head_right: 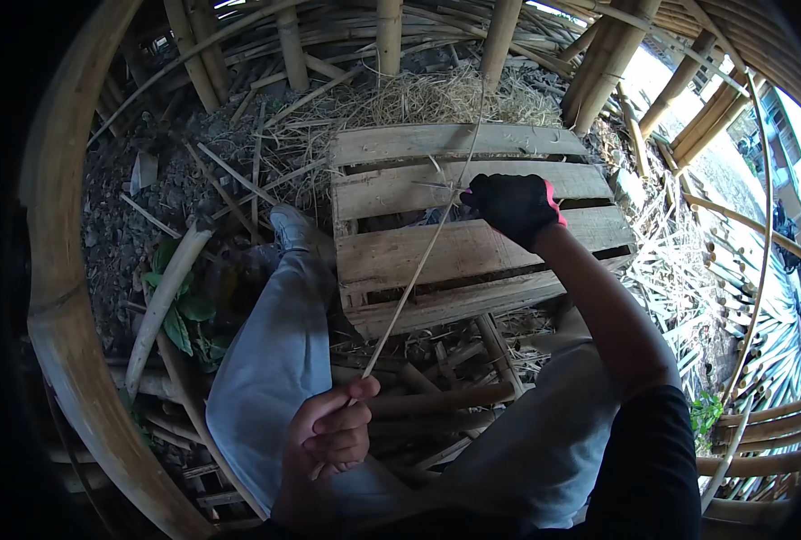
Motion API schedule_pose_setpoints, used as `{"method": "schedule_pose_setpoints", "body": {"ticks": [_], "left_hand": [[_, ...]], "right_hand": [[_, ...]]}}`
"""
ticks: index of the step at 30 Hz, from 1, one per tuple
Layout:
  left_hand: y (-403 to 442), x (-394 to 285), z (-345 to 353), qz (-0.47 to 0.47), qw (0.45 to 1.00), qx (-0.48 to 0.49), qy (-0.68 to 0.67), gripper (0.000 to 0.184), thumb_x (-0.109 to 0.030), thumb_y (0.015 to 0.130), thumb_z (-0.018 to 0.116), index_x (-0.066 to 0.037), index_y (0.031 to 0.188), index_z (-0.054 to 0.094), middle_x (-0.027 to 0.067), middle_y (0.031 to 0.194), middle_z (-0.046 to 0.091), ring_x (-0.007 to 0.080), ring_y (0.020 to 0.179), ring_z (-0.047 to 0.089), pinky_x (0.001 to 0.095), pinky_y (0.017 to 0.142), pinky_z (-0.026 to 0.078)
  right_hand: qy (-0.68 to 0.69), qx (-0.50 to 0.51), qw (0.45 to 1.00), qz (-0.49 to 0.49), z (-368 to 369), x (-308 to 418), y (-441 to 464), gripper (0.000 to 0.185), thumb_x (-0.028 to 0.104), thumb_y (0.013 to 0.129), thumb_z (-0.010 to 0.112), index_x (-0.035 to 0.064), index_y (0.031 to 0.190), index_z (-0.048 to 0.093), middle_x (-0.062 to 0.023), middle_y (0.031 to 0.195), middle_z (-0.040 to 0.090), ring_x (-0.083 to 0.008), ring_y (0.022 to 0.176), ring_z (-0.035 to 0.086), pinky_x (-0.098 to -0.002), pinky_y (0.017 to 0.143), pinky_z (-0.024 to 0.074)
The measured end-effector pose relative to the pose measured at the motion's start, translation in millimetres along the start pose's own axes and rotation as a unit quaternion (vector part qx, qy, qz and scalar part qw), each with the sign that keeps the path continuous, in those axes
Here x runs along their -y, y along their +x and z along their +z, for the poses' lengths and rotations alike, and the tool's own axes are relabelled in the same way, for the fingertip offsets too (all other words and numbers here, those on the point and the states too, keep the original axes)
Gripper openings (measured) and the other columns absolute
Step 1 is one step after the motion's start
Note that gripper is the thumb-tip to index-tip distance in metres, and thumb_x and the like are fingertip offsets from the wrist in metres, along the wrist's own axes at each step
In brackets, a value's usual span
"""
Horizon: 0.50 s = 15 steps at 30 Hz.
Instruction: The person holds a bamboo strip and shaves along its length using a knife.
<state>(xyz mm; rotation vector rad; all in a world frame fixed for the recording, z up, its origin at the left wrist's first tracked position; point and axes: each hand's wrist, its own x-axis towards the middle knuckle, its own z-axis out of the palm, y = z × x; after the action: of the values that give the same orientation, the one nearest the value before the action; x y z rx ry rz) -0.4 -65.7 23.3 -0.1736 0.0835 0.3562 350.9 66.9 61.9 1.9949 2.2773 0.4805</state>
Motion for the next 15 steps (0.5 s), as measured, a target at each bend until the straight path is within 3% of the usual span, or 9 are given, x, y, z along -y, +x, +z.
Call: {"method": "schedule_pose_setpoints", "body": {"ticks": [3,6,8,9,11,12,13,14,15], "left_hand": [[-1,-1,-3,0.005,1.0,0.006,0.001,0.016,-0.019,0.106,0.029,-0.01,0.101,0.041,-0.0076,0.053,0.037,-0.0014,0.031,0.028,0.0156,0.028,0.021],[-2,-4,-4,0.016,1.0,0.01,-0.003,0.015,-0.018,0.105,0.029,-0.01,0.102,0.041,-0.0076,0.053,0.036,-0.0014,0.031,0.027,0.0153,0.029,0.021],[-1,-3,-5,0.023,1.0,0.009,-0.004,0.015,-0.018,0.105,0.029,-0.011,0.102,0.041,-0.0076,0.053,0.036,-0.0013,0.031,0.027,0.0152,0.029,0.021],[1,-3,-5,0.02,1.0,0.005,0.003,0.015,-0.018,0.105,0.029,-0.011,0.102,0.041,-0.0077,0.053,0.036,-0.0014,0.031,0.027,0.015,0.029,0.021],[3,-2,-5,0.016,1.0,0.001,0.01,0.014,-0.018,0.105,0.029,-0.011,0.102,0.041,-0.0079,0.053,0.035,-0.0014,0.031,0.027,0.0149,0.029,0.021],[2,-2,-5,0.011,1.0,-0.008,0.02,0.015,-0.018,0.105,0.029,-0.011,0.101,0.042,-0.0082,0.052,0.035,-0.0014,0.031,0.027,0.015,0.029,0.021],[2,-3,-5,0.007,0.999,-0.018,0.029,0.016,-0.019,0.105,0.029,-0.011,0.101,0.042,-0.0085,0.052,0.034,-0.0015,0.031,0.026,0.0152,0.029,0.021],[0,-1,-4,0.007,0.999,-0.019,0.027,0.016,-0.019,0.105,0.029,-0.011,0.101,0.042,-0.0085,0.052,0.034,-0.0015,0.031,0.026,0.0152,0.029,0.021],[-1,0,-3,0.006,0.999,-0.028,0.039,0.017,-0.02,0.105,0.029,-0.012,0.099,0.042,-0.0089,0.051,0.033,-0.0015,0.031,0.026,0.0154,0.028,0.021]], "right_hand": [[0.015,0.003,1.0,0.027,14,0,2,0.032,0.041,0.096,0.046,0.0147,0.103,0.063,-0.0067,0.091,0.07,-0.0277,0.083,0.068,-0.0409,0.068,0.0532],[0.067,-0.069,0.995,0.011,15,5,6,0.032,0.042,0.096,0.046,0.0178,0.108,0.064,-0.0088,0.09,0.069,-0.0282,0.086,0.067,-0.0401,0.07,0.0525],[0.153,0.044,0.973,0.167,-4,15,8,0.029,0.039,0.095,0.05,0.0146,0.104,0.064,-0.0093,0.094,0.07,-0.0324,0.088,0.067,-0.0407,0.073,0.0522],[0.152,0.043,0.973,0.166,17,6,11,0.029,0.039,0.095,0.05,0.0146,0.104,0.064,-0.0093,0.094,0.07,-0.0324,0.088,0.067,-0.0407,0.073,0.0522],[0.352,-0.053,0.934,-0.008,75,-28,19,0.03,0.042,0.096,0.051,0.0134,0.1,0.063,-0.0069,0.075,0.067,-0.0279,0.065,0.065,-0.0382,0.055,0.0489],[0.352,-0.053,0.935,-0.007,65,-38,18,0.03,0.042,0.096,0.051,0.0134,0.1,0.063,-0.0069,0.075,0.067,-0.0279,0.065,0.065,-0.0382,0.055,0.0489],[0.593,0.008,0.788,0.165,55,-48,15,0.033,0.044,0.096,0.052,0.013,0.097,0.061,-0.0027,0.066,0.058,-0.0224,0.053,0.056,-0.0354,0.047,0.0417],[0.767,0.07,0.552,0.319,46,-51,13,0.035,0.047,0.096,0.052,0.0126,0.095,0.06,0.0014,0.057,0.05,-0.017,0.041,0.047,-0.0325,0.038,0.0345],[0.749,-0.024,0.567,0.342,42,-50,13,0.041,0.053,0.096,0.051,0.0127,0.091,0.058,0.008,0.053,0.033,-0.0078,0.035,0.029,-0.0281,0.034,0.0214]]}}
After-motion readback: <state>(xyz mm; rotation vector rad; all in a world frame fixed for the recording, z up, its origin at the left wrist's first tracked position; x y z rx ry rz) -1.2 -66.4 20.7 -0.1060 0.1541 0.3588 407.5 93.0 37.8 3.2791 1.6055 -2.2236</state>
